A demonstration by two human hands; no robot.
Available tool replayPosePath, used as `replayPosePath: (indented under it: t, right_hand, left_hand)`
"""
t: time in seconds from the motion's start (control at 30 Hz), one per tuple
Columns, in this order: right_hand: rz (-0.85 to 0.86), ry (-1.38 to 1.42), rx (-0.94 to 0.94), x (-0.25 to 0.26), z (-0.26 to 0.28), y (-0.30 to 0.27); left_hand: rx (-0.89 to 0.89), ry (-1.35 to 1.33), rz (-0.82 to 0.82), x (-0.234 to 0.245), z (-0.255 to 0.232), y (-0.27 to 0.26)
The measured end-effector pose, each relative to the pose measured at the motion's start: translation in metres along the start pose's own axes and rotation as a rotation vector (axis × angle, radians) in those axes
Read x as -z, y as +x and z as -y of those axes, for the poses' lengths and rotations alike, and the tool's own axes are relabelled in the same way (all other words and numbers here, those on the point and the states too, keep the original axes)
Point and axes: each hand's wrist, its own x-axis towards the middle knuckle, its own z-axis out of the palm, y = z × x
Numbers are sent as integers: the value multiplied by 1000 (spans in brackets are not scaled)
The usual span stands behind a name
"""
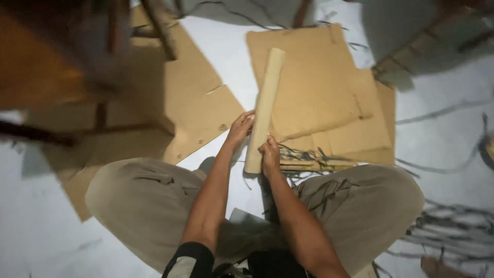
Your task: Wrapping the legs of a wooden table with cardboard pieces and securing them with plastic ties.
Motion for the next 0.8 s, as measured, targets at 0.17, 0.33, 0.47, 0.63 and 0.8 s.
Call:
replayPosePath:
  t: [0.17, 0.33, 0.47, 0.63, 0.8]
  right_hand:
    - [156, -330, -61, -29, -47, 7]
    - [221, -440, -96, -85, -23, -8]
    - [349, -663, -6, -127, -7, 7]
    - [604, -664, 72, -188, 48, 19]
    - [863, -854, 155, -237, 75, 53]
  left_hand:
    - [-216, -86, -101, 28, -43, -46]
    - [-361, -79, -179, 61, -74, -87]
    - [-514, -70, -289, 81, -90, -110]
    - [-666, -94, -410, 105, -91, -112]
    - [-777, -122, -712, 130, -68, -93]
